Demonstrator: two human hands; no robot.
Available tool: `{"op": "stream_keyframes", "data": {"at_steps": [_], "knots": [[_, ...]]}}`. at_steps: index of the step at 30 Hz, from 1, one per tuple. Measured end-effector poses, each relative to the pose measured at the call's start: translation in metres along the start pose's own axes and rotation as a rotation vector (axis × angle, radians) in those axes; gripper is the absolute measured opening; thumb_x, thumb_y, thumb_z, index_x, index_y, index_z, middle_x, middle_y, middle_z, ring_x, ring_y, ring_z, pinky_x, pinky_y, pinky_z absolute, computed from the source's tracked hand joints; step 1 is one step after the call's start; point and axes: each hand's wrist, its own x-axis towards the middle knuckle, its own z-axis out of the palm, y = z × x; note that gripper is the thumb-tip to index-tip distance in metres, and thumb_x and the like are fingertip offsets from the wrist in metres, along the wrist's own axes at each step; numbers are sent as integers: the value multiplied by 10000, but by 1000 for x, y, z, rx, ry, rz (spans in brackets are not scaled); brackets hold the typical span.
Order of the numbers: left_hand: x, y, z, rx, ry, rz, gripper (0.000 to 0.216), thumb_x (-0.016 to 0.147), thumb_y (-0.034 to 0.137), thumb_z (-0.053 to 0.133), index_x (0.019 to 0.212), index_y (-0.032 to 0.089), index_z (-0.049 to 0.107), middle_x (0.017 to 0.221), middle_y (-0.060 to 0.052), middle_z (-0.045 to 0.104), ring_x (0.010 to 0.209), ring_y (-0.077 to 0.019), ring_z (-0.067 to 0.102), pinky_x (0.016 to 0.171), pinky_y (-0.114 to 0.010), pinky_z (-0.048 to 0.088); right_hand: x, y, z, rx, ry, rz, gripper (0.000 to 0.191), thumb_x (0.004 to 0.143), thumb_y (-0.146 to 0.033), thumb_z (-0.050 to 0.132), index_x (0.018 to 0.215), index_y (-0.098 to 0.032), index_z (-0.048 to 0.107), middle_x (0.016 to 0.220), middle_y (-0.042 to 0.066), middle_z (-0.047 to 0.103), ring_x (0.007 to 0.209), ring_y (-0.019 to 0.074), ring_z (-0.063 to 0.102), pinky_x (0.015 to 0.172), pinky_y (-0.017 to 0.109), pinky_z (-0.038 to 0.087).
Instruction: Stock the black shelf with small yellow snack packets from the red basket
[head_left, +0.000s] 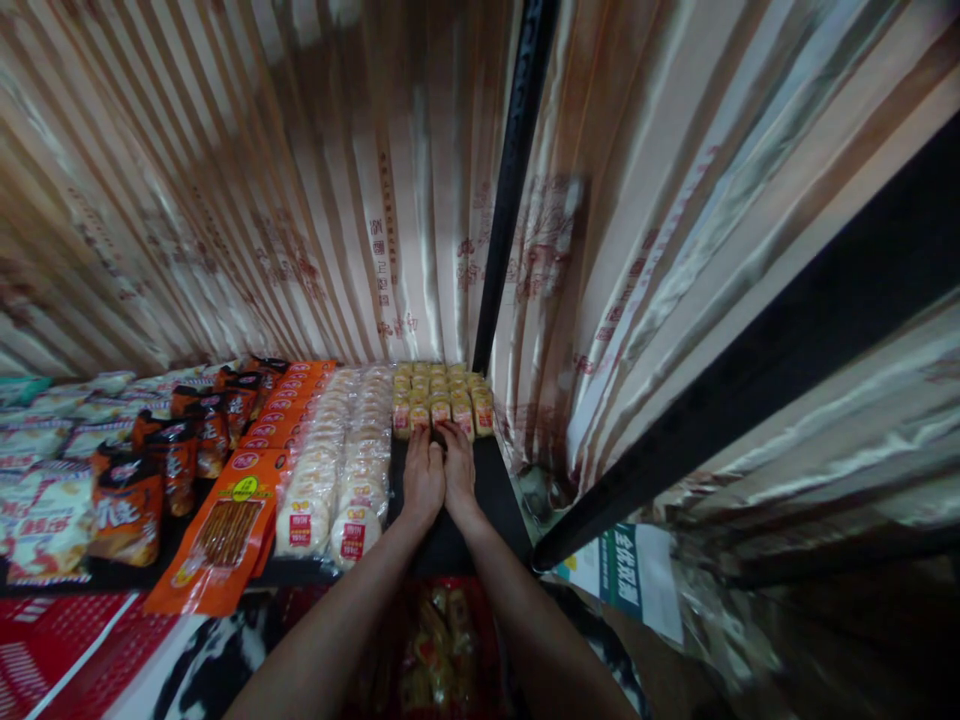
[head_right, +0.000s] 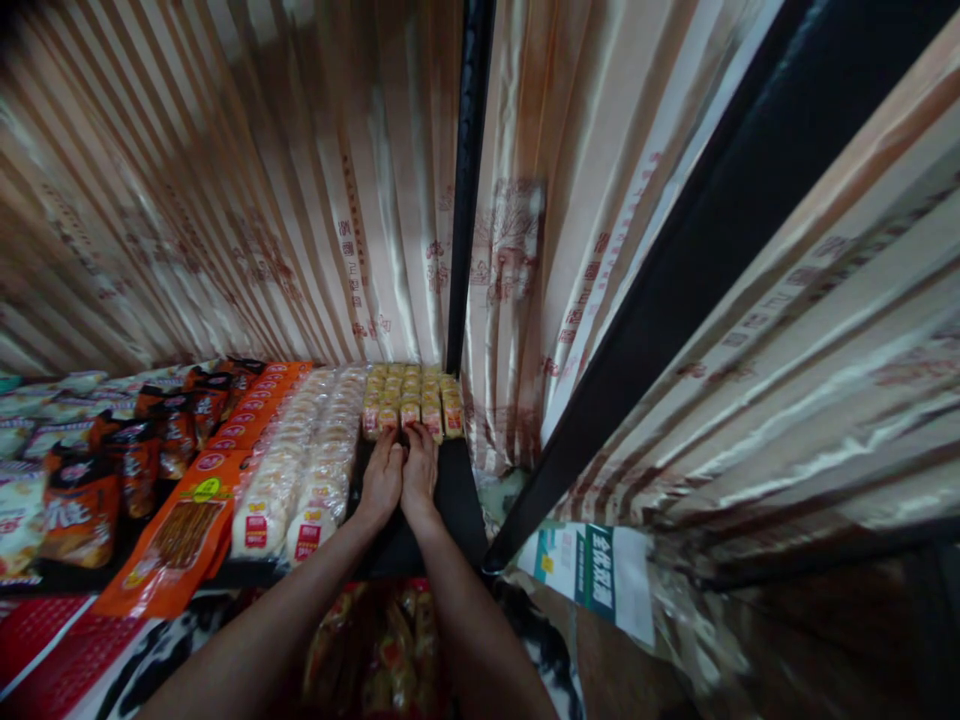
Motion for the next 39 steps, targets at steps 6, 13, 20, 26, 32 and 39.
{"op": "stream_keyframes", "data": {"at_steps": [6,13,20,26,32,39], "knots": [[-1,1,-2,-27,-11,23,438,853,249,337,1229,124,526,1395,-100,423,1340,-177,296,1141,-354,177,-1,2,0,6,10,-9,428,763,-110,372,1119,-179,600,1237,92,548,1186,177,445,1016,372,351],[-4,4,-2,-24,-60,9,431,857,244,336,1211,115,545,1377,-116,443,1330,-199,317,1134,-385,203,-2,0,-3,8,-7,-20,427,773,-115,349,1118,-140,598,1234,110,558,1181,175,456,1020,356,351],[-8,5,-5,21,-44,45,435,867,272,322,1194,114,562,1358,-119,466,1323,-203,330,1126,-380,221,-4,-6,-8,31,-26,-33,442,775,-102,333,1125,-154,598,1229,93,567,1178,164,465,1029,347,344],[-18,7,-12,13,-58,39,460,876,283,298,1224,95,533,1313,-136,511,1250,-200,435,1086,-352,295,-5,-9,-7,83,-66,-14,423,754,-94,358,1070,-173,628,1185,86,585,1143,170,488,1006,335,368],[-35,6,-18,47,-60,15,492,891,305,253,1228,60,515,1263,-153,549,1190,-203,493,1051,-345,338,-17,-13,-12,138,-137,-56,442,736,-75,358,1068,-181,631,1167,71,583,1108,167,511,997,323,382],[-76,10,-19,129,-18,52,440,878,227,258,1200,98,530,1198,-136,590,1135,-206,524,1013,-370,381,-52,-25,-44,47,-229,-161,488,733,-47,332,1108,-193,607,1158,64,579,1093,162,514,978,325,405]]}}
